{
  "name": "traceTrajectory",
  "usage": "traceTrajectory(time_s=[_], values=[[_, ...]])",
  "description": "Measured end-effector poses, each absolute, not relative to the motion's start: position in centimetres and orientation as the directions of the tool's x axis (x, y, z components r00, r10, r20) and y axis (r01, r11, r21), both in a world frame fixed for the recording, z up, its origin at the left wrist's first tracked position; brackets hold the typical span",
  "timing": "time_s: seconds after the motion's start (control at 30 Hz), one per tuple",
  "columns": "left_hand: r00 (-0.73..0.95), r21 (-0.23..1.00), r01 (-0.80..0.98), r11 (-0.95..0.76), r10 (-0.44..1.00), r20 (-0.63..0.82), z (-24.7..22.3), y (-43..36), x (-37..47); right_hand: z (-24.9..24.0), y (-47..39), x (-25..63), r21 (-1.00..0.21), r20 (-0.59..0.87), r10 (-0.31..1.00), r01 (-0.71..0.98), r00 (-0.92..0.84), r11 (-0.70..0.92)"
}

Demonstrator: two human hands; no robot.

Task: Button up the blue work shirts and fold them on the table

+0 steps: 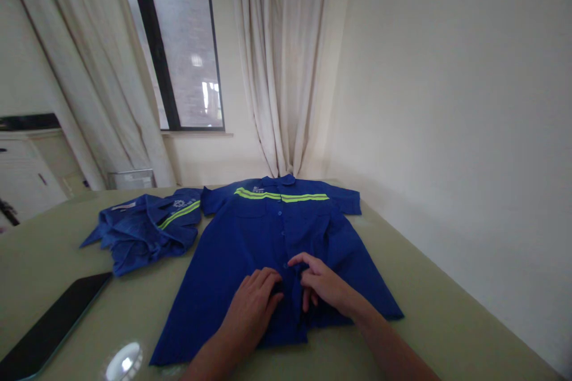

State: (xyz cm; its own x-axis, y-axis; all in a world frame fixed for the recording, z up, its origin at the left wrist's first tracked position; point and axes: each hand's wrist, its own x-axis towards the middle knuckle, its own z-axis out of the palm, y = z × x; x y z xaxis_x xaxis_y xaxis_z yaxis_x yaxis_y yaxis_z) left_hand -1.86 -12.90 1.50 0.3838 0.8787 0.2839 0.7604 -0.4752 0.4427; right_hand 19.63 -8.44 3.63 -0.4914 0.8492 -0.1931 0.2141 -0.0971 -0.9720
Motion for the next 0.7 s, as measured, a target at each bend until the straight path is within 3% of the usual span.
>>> traceTrajectory(time_s=[0.13, 0.2, 0.33, 0.43, 0.7], values=[[0.541, 0.414, 0.682, -0.603, 0.797, 0.269, 2.3, -13.3, -1.9, 3.8, -8.3, 19.4, -0.973, -0.171, 0.855, 0.221, -0.49, -0.068], [0.514, 0.511, 0.652, -0.561, 0.822, 0.247, 2.8, -13.8, -1.1, 3.7, -8.4, 19.3, -0.974, -0.146, 0.869, 0.223, -0.473, -0.042], [0.316, 0.746, 0.588, -0.313, 0.938, 0.144, 2.9, -13.7, 0.3, 3.5, -8.3, 19.1, -0.985, -0.089, 0.873, 0.173, -0.48, -0.005], [0.29, 0.834, 0.493, -0.247, 0.951, 0.11, 2.5, -13.0, 0.4, 3.2, -8.2, 19.3, -0.991, -0.045, 0.853, 0.129, -0.521, 0.027], [0.261, 0.853, 0.465, -0.236, 0.957, 0.123, 2.4, -12.9, 0.2, 3.4, -8.3, 19.2, -0.981, 0.007, 0.848, 0.159, -0.53, 0.108]])
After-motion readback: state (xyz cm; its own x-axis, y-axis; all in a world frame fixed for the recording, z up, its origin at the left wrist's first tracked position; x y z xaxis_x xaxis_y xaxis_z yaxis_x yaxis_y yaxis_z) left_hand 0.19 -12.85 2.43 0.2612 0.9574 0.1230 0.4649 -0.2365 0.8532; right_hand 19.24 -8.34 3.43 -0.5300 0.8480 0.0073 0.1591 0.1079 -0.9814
